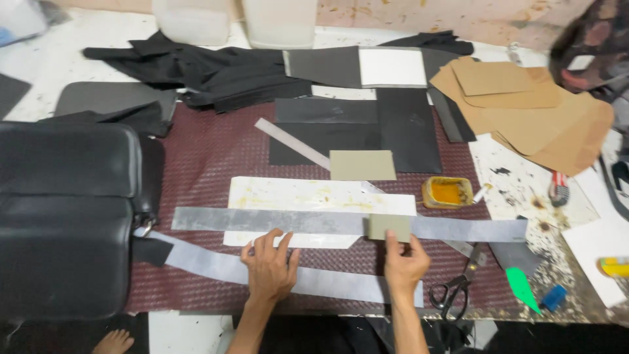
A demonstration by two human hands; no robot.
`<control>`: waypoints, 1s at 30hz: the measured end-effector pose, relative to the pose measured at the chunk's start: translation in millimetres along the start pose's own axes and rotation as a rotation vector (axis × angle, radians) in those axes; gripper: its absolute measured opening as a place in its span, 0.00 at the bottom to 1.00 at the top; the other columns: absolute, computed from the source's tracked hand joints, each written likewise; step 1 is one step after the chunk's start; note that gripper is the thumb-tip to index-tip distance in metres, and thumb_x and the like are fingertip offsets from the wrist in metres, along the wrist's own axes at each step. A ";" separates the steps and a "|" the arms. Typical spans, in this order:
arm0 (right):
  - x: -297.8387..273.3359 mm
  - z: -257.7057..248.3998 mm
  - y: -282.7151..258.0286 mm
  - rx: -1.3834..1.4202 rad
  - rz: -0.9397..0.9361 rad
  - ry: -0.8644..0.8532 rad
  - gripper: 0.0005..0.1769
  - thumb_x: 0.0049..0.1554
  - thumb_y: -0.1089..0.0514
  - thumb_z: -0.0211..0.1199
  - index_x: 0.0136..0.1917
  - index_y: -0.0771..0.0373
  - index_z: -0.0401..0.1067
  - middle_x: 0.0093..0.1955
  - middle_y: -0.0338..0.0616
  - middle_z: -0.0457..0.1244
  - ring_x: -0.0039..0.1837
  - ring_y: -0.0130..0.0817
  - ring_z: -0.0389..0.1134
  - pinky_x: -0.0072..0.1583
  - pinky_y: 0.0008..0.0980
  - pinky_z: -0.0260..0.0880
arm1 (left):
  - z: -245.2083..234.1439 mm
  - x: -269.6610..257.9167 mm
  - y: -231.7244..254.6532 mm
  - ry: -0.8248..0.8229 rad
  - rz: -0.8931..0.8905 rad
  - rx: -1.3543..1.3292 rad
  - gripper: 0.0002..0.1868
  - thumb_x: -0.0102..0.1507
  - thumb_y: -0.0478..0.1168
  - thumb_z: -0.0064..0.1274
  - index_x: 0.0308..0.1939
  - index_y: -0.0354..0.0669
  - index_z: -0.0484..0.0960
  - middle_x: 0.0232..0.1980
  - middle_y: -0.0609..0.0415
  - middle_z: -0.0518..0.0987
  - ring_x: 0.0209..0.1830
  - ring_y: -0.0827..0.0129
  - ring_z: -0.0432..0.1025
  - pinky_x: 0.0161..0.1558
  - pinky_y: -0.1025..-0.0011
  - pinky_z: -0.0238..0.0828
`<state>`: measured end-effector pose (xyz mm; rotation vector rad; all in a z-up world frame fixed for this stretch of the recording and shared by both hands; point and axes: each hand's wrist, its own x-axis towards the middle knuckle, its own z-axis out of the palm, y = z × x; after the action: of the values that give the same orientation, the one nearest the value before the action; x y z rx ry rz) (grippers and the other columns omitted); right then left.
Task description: Applying adhesive to small material pieces and attaching them to a long strip
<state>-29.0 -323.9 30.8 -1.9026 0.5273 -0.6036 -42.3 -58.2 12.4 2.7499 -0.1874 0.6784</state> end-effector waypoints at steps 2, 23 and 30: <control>1.3 3.5 26.4 0.151 0.049 0.025 0.13 0.58 0.55 0.68 0.53 0.64 0.78 0.43 0.38 0.70 0.42 0.22 0.64 0.44 0.23 0.64 | -2.7 2.0 0.8 0.021 -0.016 -0.001 0.20 0.66 0.55 0.44 0.54 0.55 0.82 0.56 0.59 0.77 0.52 0.61 0.70 0.58 0.54 0.46; 14.3 -12.4 31.6 -0.103 0.165 -0.160 0.23 0.68 0.45 0.55 0.64 0.66 0.72 0.54 0.51 0.68 0.54 0.43 0.67 0.53 0.42 0.64 | -8.3 1.4 -3.8 -0.030 -0.175 -0.195 0.17 0.70 0.52 0.40 0.50 0.54 0.83 0.53 0.58 0.78 0.50 0.61 0.68 0.58 0.52 0.45; 18.0 -10.1 56.7 0.310 0.208 -0.169 0.20 0.68 0.55 0.56 0.68 0.68 0.67 0.63 0.49 0.65 0.62 0.37 0.67 0.67 0.32 0.69 | -18.5 8.0 -22.9 0.000 -0.383 -0.265 0.13 0.68 0.53 0.42 0.37 0.54 0.76 0.42 0.64 0.80 0.45 0.66 0.70 0.58 0.58 0.46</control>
<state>-26.3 -363.3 -14.8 -1.5651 0.4842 -0.3616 -38.8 -31.0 25.9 2.4327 0.2303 0.5076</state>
